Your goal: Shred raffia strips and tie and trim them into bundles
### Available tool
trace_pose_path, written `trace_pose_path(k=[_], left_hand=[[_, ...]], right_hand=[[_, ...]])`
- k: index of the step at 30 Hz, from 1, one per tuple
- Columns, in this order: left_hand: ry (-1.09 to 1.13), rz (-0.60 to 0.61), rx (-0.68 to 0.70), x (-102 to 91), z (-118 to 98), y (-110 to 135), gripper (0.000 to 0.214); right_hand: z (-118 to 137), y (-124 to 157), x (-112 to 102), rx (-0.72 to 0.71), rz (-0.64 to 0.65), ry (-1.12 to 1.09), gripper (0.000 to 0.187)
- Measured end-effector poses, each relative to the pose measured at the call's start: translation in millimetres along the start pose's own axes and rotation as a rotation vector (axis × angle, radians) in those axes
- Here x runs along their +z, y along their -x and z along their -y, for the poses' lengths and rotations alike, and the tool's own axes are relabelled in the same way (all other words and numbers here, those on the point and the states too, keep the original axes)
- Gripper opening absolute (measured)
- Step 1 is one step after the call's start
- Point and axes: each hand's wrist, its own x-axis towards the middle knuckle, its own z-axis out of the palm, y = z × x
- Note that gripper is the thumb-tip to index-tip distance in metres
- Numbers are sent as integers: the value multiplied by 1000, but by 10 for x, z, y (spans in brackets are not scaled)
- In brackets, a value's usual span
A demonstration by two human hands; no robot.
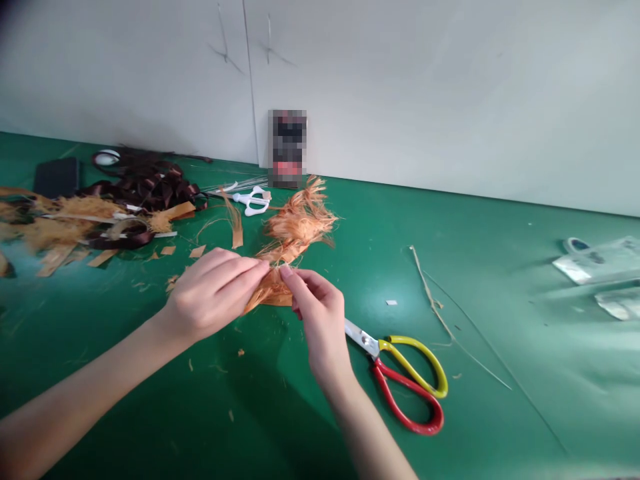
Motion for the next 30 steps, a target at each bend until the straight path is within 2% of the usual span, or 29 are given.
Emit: trace_pose_path(k=[4,8,13,20,24,27,30], left_hand=[[-17,33,14,-19,-55,12,13],[59,-26,-135,-6,-92,1,8],[187,-59,-289,-9,-123,-55,15],[314,-20,-381,-41,-123,-58,17],[322,-21,-400,-36,-127,-45,17],[281,-33,-356,-4,-103,-30,18],[234,-35,-287,25,-22,1,16]], right_hand=[[-29,59,7,-7,-33,-71,24],[-60,121,-8,-41,9,-35,19],[-119,185,26,-83,-2,-57,15],[-185,229,48,-37,6,-265,13],[-214,231,66,-7,20,-295,14],[-268,250,89,-36,-35,-158,16],[-327,306,-54,-133,-87,237,21]])
